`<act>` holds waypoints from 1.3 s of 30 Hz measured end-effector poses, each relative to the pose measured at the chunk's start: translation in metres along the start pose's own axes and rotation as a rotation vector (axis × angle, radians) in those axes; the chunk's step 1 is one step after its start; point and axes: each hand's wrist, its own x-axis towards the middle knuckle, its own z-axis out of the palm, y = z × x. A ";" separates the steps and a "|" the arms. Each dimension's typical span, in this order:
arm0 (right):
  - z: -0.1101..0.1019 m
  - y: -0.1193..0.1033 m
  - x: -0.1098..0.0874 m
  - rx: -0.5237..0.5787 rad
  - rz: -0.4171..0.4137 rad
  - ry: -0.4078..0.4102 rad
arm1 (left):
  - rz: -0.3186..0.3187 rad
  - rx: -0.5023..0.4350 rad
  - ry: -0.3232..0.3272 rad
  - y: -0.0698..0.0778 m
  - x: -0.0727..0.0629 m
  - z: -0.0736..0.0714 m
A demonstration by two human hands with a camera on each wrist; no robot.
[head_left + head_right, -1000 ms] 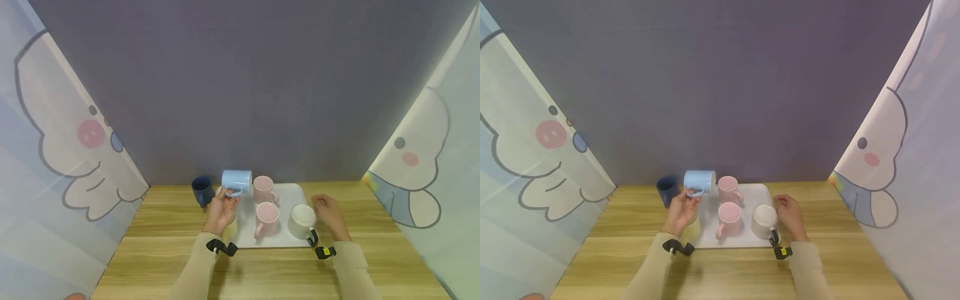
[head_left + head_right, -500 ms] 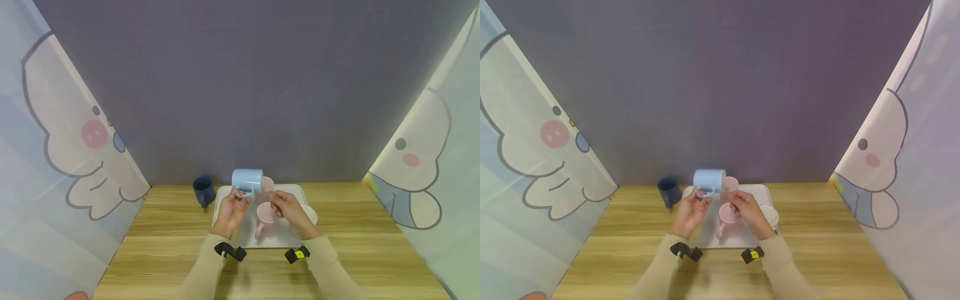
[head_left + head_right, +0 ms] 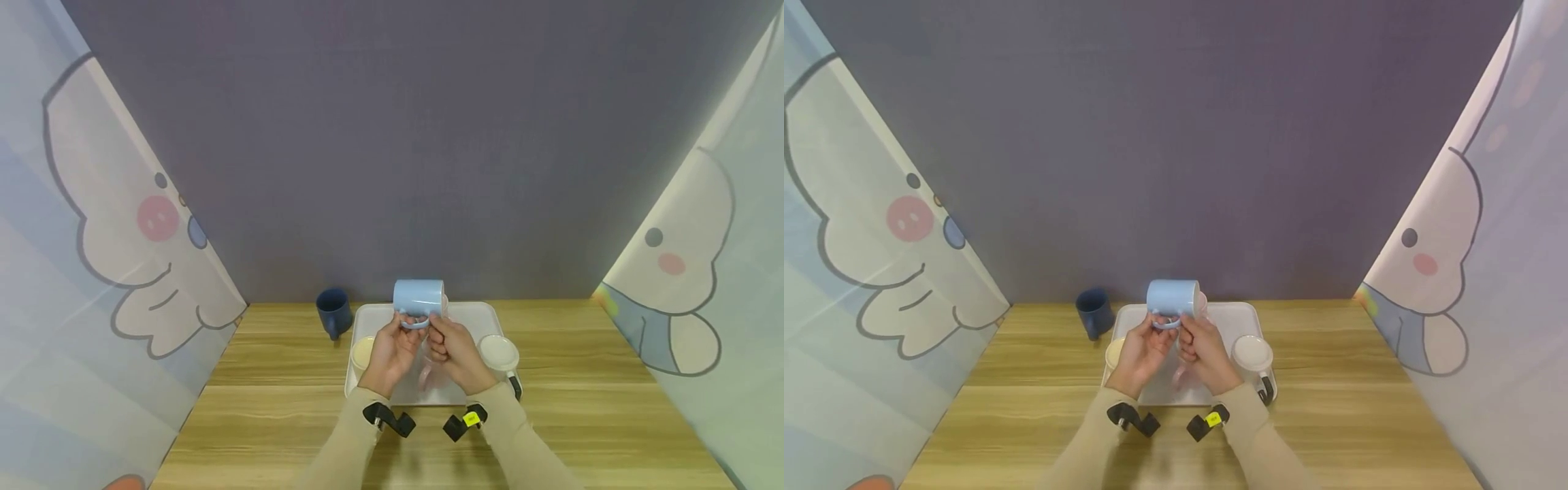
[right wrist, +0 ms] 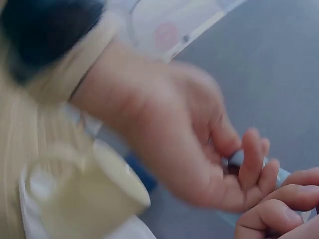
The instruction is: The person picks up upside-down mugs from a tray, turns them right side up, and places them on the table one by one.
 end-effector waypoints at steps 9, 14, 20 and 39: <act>-0.010 -0.003 0.000 0.334 0.116 -0.286 | -0.022 0.098 -0.017 -0.001 -0.002 -0.002; -0.012 0.000 -0.001 0.487 0.117 -0.482 | -0.058 0.198 -0.076 0.000 -0.002 -0.006; -0.010 0.000 -0.003 0.523 0.093 -0.557 | -0.055 0.301 -0.082 0.002 -0.002 -0.009; -0.051 -0.036 -0.021 0.142 -0.173 -0.315 | 0.187 0.949 0.279 0.055 -0.013 -0.031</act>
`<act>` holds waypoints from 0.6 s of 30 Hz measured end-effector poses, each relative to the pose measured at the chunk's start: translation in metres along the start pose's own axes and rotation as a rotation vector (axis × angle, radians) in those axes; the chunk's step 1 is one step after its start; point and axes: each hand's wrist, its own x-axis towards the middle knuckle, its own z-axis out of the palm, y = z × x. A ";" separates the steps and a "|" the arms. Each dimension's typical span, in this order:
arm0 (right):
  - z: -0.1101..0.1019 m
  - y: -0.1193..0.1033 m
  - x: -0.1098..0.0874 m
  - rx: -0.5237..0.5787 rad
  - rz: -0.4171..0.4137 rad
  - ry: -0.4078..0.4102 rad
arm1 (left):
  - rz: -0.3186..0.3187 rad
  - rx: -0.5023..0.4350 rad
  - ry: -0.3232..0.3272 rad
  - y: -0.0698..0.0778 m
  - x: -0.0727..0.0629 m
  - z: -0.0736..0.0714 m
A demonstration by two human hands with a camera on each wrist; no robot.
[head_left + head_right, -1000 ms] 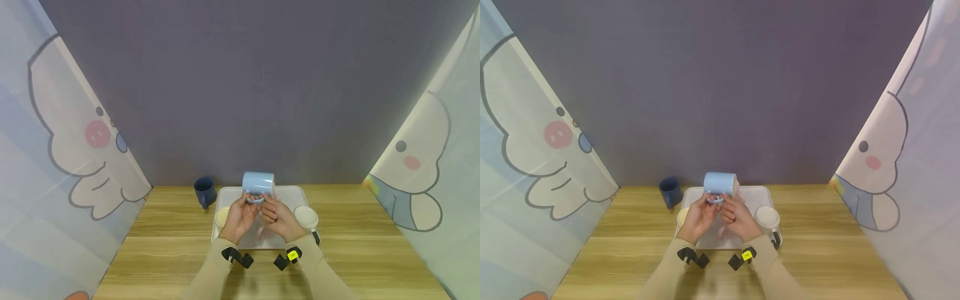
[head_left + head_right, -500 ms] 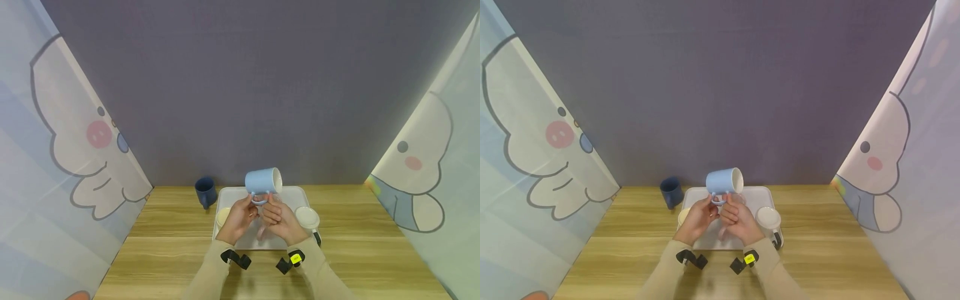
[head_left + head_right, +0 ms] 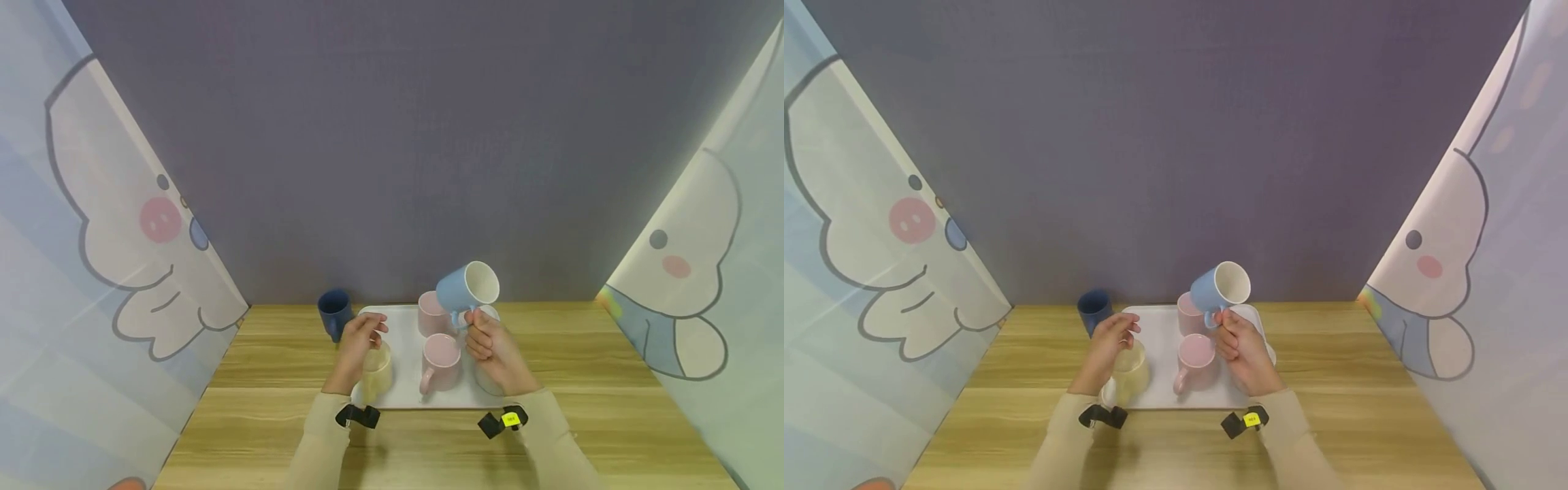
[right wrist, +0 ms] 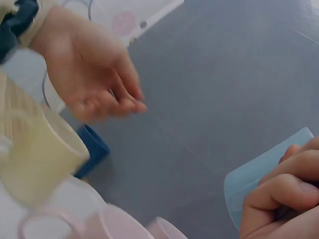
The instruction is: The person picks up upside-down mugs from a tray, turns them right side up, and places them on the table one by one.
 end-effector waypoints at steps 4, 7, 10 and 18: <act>-0.011 -0.009 -0.006 -0.090 -0.030 0.069 | 0.025 0.087 0.087 -0.001 0.005 -0.019; -0.019 -0.016 -0.010 -0.106 -0.051 0.077 | 0.054 0.182 0.141 -0.004 0.007 -0.031; -0.026 -0.024 -0.014 -0.142 -0.059 0.109 | 0.068 0.300 0.182 -0.011 0.009 -0.042; -0.044 -0.040 -0.025 -0.282 -0.044 0.265 | 0.043 0.688 0.187 -0.049 0.014 -0.066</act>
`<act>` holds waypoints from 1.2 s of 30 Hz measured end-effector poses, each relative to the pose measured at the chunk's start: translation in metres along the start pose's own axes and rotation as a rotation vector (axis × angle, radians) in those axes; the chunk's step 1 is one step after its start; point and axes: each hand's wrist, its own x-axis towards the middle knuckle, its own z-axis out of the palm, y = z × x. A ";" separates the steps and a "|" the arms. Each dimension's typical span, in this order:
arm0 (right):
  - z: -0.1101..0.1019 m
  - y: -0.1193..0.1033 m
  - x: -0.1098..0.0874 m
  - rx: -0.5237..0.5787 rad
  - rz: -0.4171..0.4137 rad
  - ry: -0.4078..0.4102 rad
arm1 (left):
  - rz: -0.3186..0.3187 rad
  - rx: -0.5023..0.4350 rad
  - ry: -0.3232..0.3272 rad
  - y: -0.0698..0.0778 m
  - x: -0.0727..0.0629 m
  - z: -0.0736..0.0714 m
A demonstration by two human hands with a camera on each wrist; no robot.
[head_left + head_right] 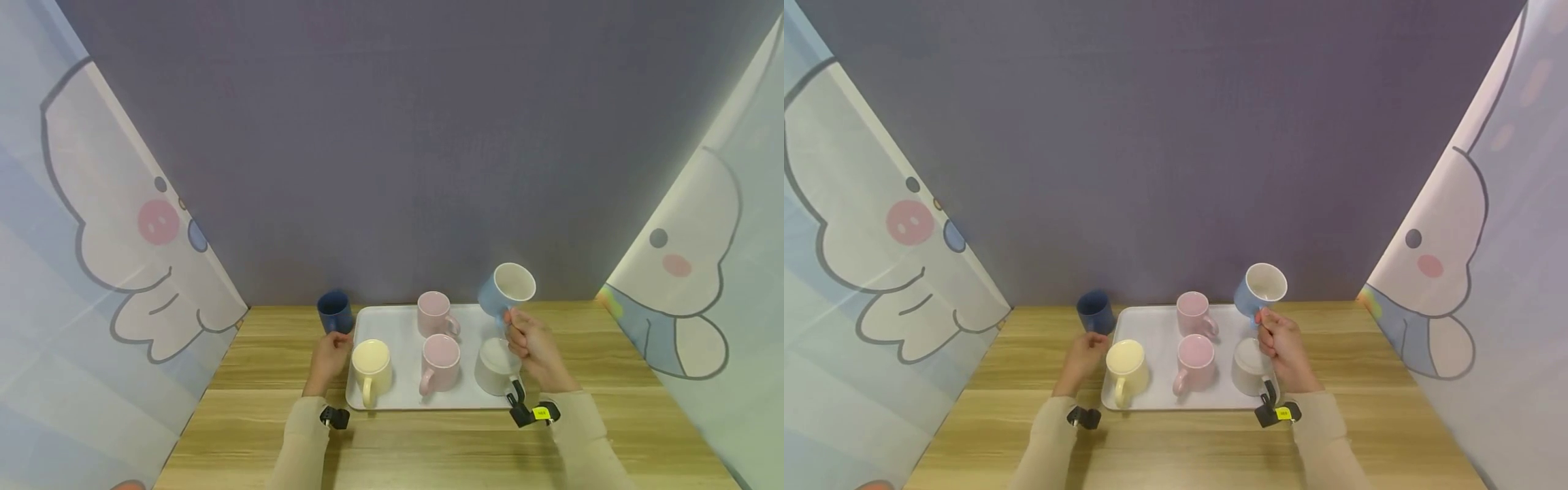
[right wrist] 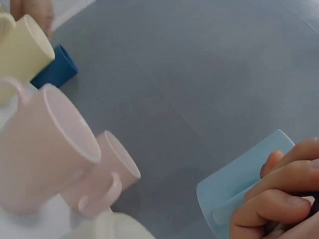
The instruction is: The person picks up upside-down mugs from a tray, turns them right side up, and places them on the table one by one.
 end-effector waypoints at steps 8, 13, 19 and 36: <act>-0.022 0.001 0.002 -0.087 0.057 0.101 | -0.102 0.122 -0.118 -0.032 -0.004 0.009; -0.038 0.006 0.005 -0.167 0.092 0.136 | -0.120 0.142 -0.109 -0.036 -0.006 0.009; -0.061 0.013 0.012 -0.208 0.131 0.179 | -0.132 0.144 -0.119 -0.035 -0.005 0.007; -0.110 0.042 0.026 -0.296 0.243 0.217 | -0.159 0.109 -0.155 -0.034 -0.005 0.006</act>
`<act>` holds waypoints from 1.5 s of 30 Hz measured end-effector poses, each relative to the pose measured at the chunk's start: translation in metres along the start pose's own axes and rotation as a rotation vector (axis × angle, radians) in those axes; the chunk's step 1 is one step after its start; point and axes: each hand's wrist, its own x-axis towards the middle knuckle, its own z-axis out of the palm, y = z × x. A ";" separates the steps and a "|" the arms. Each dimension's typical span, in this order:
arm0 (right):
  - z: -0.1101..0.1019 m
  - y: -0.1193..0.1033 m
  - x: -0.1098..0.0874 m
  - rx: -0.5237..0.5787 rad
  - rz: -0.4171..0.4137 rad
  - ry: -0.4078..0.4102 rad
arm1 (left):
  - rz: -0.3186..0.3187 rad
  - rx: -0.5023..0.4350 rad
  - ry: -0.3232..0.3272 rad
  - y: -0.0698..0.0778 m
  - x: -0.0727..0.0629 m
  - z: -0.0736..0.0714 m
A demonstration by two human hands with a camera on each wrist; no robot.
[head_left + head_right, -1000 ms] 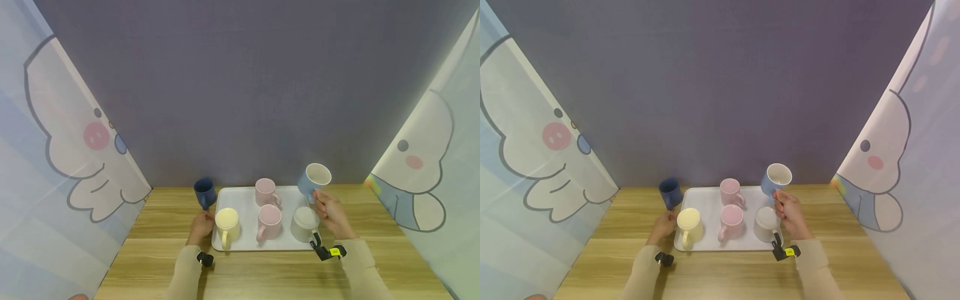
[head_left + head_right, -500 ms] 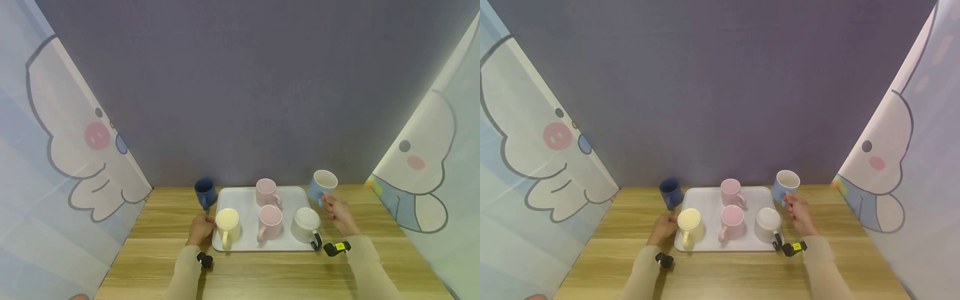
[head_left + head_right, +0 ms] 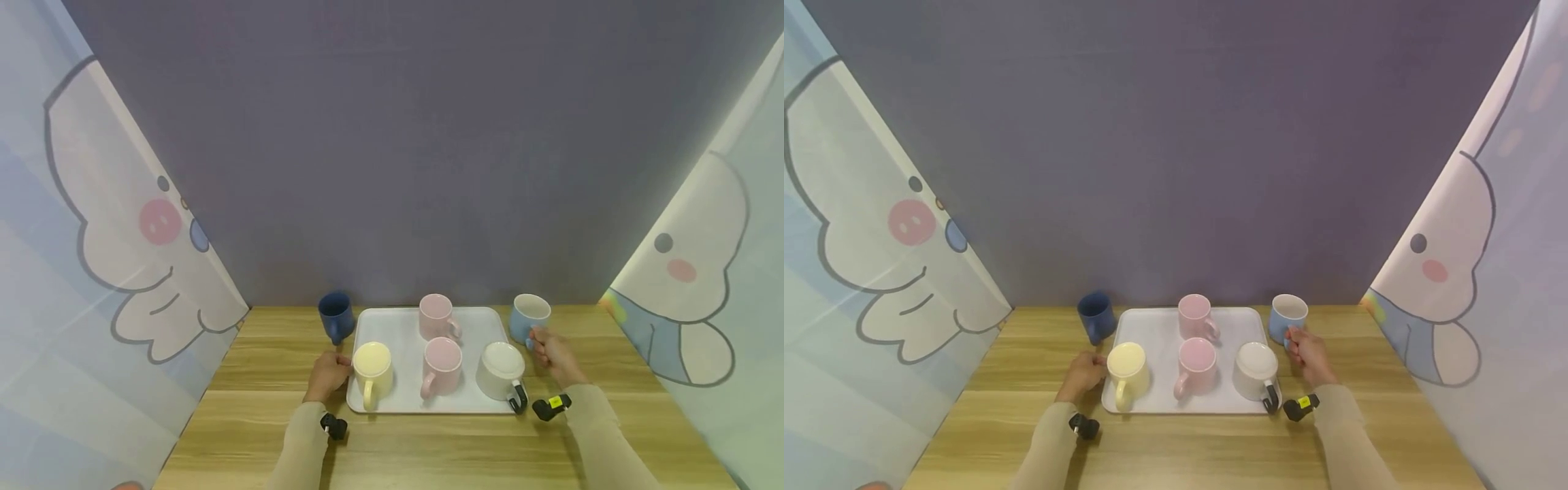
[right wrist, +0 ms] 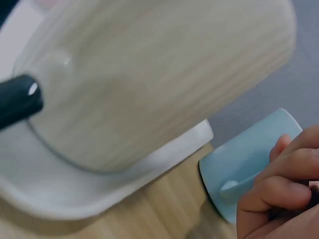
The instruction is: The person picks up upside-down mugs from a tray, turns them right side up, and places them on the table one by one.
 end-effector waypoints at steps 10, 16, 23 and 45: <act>-0.007 0.005 0.005 -0.031 -0.004 -0.019 | -0.008 -0.040 -0.005 0.000 -0.003 0.004; -0.008 -0.001 0.009 -0.042 0.046 -0.013 | -0.009 -0.038 -0.004 0.001 -0.001 0.003; -0.008 -0.006 0.012 -0.040 0.051 -0.015 | -0.029 -0.039 -0.011 0.002 0.002 0.001; -0.007 -0.005 -0.003 -0.237 0.043 0.105 | -0.032 -0.014 0.002 -0.001 0.000 0.002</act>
